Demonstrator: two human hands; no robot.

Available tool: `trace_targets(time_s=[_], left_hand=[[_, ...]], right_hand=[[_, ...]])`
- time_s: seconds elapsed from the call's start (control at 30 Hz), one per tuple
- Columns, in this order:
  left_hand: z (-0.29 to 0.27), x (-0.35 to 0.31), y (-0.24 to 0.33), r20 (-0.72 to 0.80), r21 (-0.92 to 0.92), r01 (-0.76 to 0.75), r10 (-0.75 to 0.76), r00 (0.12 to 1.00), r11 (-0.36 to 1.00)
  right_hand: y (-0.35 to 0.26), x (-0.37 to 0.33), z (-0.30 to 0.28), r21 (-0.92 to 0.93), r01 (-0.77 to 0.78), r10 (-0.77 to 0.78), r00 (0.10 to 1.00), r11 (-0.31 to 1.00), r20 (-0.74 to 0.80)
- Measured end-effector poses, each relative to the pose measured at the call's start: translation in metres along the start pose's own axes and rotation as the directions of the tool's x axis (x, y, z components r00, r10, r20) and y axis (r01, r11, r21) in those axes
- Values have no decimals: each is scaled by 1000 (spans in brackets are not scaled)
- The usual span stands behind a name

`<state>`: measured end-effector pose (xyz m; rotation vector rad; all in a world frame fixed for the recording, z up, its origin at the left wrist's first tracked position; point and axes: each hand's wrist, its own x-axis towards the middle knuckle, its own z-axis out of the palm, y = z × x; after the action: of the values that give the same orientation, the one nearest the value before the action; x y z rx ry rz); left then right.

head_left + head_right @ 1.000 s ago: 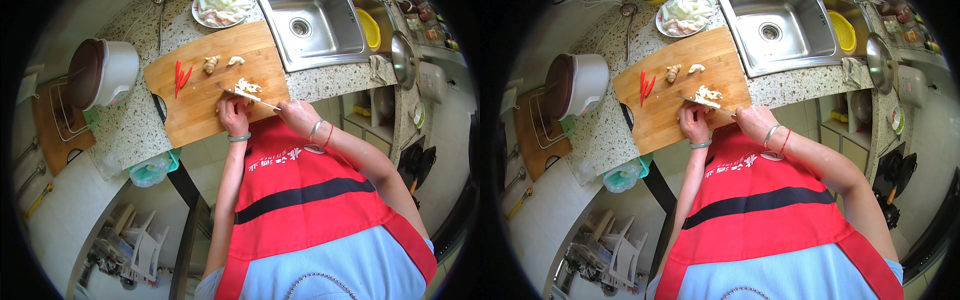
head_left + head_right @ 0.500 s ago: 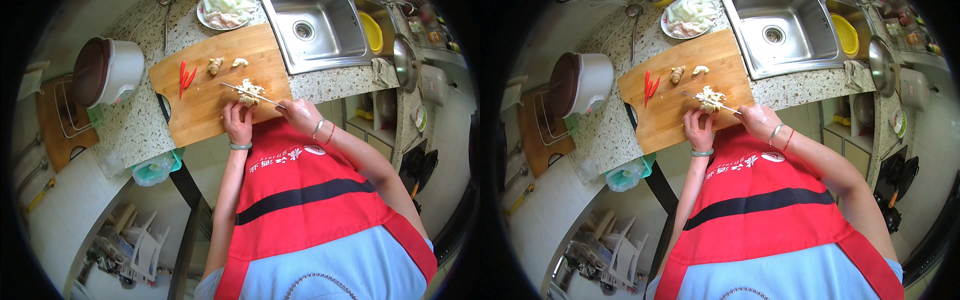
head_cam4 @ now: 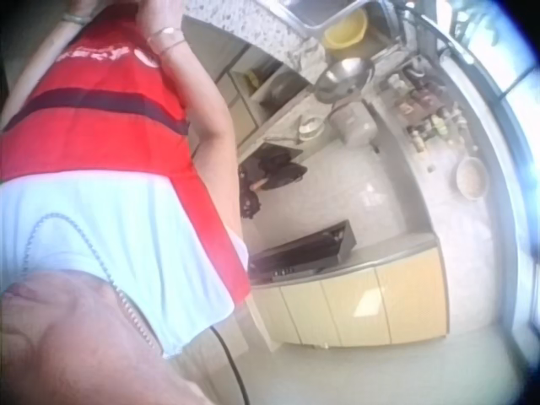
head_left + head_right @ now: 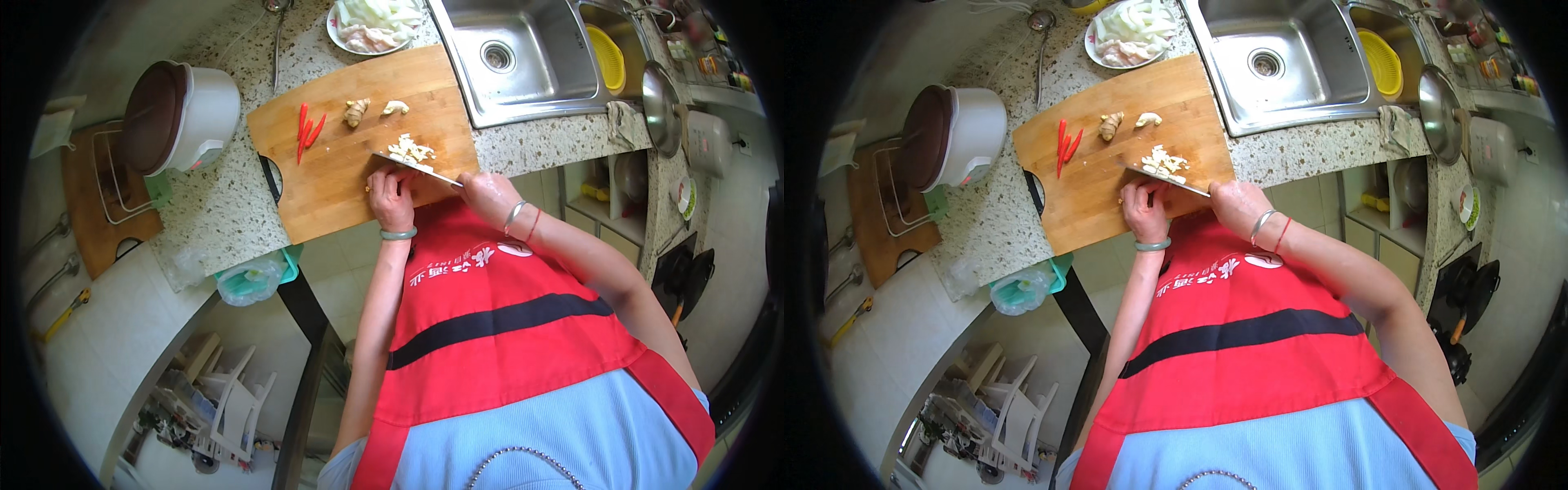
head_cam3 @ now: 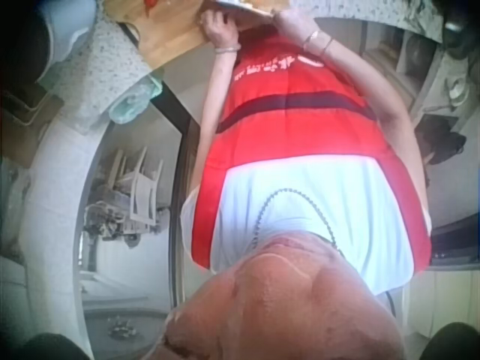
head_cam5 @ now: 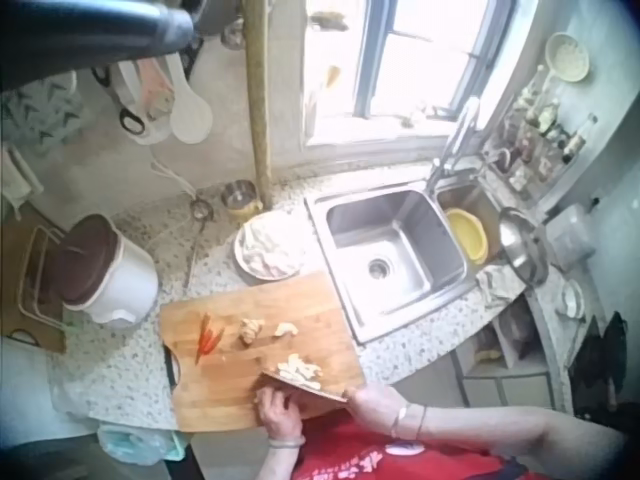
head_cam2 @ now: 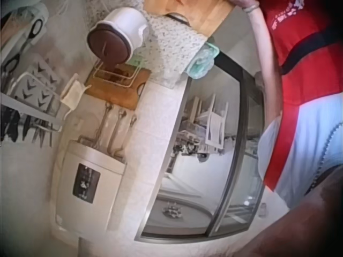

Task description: The person uses a cleaver to slice garlic cloves and ginger root into thin pieces on a wooden cutting board. The person also slices red chili peppers. The chopped ingredients are gathered into a pile on the board.

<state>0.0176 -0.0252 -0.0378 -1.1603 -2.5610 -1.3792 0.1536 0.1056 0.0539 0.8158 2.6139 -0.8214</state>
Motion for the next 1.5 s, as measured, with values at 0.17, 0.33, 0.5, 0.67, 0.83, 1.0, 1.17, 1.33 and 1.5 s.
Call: trace_targets(time_s=[0.17, 0.33, 0.5, 0.67, 0.83, 1.0, 1.17, 1.33, 1.5], left_hand=[[0, 4, 0, -34, -9, -24, 24, 999, 1000], [4, 3, 1, -78, -55, -14, 10, 997, 998], [3, -1, 0, -58, -38, 20, -22, 998, 999], [3, -1, -2, -33, -34, 18, -19, 999, 999], [-2, 3, 3, -54, -61, -6, 3, 999, 998], [-4, 3, 4, -52, -96, 22, -27, 998, 995], [-1, 0, 0, -68, -73, -16, 11, 998, 997], [-1, -1, -1, -53, -50, -24, 21, 998, 998], [-3, 2, 0, -3, -3, 1, -1, 1000, 1000]], right_hand=[[4, 4, 5, 42, 63, -60, 996, 997, -68], [-4, -6, -16, -12, 80, -80, 996, 997, -40], [-7, -9, -19, -34, 54, -53, 998, 998, 31], [-2, 0, 1, -1, 12, -12, 1000, 1000, -16], [6, 5, 5, 46, 63, -59, 995, 997, -80], [-3, 1, -19, 21, 48, -47, 998, 999, -28], [-6, -6, -22, 25, 57, -58, 998, 998, 33], [-5, 1, -8, -1, 30, -30, 998, 1000, 49], [-1, 5, 3, 13, 27, -27, 1000, 1000, -8]])
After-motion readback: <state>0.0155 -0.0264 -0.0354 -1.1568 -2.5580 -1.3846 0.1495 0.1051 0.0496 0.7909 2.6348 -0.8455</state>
